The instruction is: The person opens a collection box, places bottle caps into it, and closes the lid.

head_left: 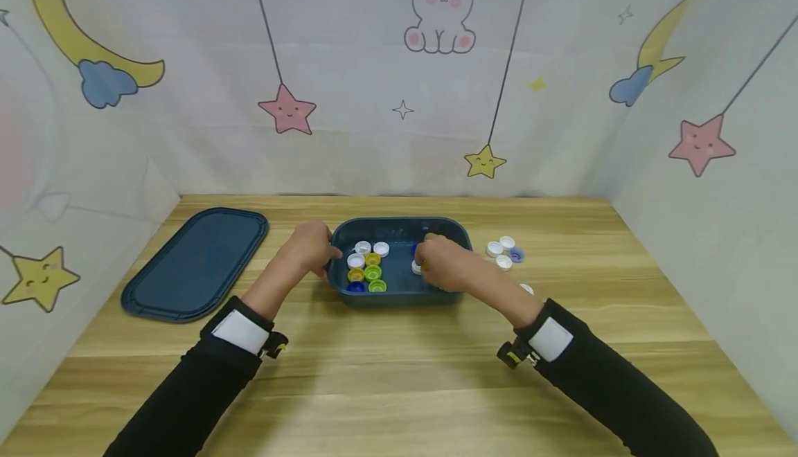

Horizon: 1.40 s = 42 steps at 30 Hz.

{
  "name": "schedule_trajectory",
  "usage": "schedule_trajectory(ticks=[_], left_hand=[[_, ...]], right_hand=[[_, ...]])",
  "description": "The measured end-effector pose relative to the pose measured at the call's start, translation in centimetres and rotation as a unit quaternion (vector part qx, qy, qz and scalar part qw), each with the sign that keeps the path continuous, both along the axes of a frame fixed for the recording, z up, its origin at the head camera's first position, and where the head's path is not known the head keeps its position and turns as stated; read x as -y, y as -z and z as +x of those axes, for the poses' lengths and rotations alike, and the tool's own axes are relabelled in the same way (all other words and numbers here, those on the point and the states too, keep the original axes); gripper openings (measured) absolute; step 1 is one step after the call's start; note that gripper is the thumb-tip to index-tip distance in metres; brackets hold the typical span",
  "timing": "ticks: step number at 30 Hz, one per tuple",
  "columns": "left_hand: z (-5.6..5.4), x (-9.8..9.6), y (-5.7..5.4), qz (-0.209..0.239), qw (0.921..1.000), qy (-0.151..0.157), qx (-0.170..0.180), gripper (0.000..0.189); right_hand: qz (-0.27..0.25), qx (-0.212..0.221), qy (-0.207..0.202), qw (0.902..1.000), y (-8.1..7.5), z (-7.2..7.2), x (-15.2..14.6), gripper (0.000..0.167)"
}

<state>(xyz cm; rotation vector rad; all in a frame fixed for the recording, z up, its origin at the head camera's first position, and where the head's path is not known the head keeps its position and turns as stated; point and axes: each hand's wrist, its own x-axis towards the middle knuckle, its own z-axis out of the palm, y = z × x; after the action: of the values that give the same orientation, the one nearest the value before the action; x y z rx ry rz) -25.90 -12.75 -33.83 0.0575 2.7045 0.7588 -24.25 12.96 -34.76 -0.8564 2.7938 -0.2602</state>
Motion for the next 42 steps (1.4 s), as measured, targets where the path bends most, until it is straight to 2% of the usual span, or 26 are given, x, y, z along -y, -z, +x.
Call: schedule_trajectory(ticks=[2,7,17,27,34,42], left_hand=[[0.0,-0.1,0.0,-0.001,1.0000,-0.002,0.000,0.020],[0.0,-0.2,0.0,0.000,1.0000,-0.005,0.005,0.027],[-0.1,-0.1,0.2,0.011,0.9999,-0.006,0.005,0.026],[-0.1,-0.2,0.1,0.003,0.9998,-0.012,0.015,0.035],[-0.2,-0.2,0.2,0.011,0.9998,-0.009,0.014,0.030],[-0.2,-0.1,0.1,0.011,0.9998,-0.007,0.015,0.028]], right_hand=[[0.003,0.009,0.001,1.0000,0.8,-0.2,0.1,0.019],[-0.001,0.018,-0.004,0.9998,1.8,-0.7,0.2,0.012],[-0.005,0.030,-0.012,0.9995,2.4,-1.2,0.6,0.004],[-0.003,0.028,-0.011,0.9995,2.6,-1.3,0.4,0.012],[-0.002,0.025,-0.008,0.9996,2.0,-1.0,0.0,0.021],[-0.030,-0.009,0.013,0.9994,-0.7,-0.2,-1.8,0.032]])
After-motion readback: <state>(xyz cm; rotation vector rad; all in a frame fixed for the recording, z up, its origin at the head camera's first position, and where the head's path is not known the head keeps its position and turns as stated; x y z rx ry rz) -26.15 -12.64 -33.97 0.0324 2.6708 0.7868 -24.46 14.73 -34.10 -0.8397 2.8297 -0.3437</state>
